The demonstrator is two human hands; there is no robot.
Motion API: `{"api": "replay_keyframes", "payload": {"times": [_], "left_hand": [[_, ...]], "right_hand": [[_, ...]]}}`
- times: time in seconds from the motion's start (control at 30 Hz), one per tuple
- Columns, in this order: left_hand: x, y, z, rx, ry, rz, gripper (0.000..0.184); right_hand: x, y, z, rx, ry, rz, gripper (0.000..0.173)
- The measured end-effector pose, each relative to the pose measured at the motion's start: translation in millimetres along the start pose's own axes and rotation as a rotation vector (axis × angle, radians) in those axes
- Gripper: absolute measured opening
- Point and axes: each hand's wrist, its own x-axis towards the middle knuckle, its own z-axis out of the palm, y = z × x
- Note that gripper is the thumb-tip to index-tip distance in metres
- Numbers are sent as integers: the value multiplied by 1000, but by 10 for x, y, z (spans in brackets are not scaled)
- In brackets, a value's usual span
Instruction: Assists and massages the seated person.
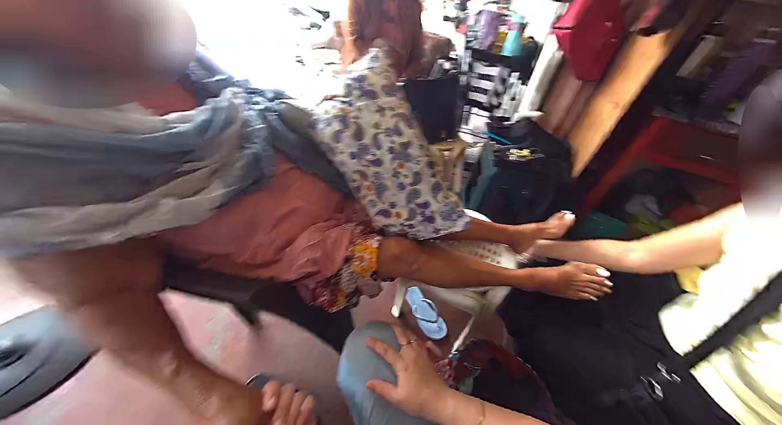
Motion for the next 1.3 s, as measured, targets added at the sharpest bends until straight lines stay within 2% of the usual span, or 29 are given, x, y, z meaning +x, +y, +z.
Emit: {"api": "replay_keyframes", "payload": {"times": [0.17, 0.4, 0.67, 0.93, 1.3], "left_hand": [[-19, -90, -95, -58, 62, 95, 22], [-43, -74, -146, -100, 72, 104, 27], [-39, -104, -97, -132, 120, 111, 39], [16, -140, -145, -159, 113, 119, 32], [27, -146, -170, -159, 162, 116, 33]], "right_hand": [[-18, -41, -19, -13, 74, -33, 66], [-23, -197, -162, -43, -5, -28, 70], [-17, -165, -168, -65, -26, -22, 71], [10, -84, -130, -55, -10, -64, 70], [19, -40, -108, -78, -2, -83, 71]]}}
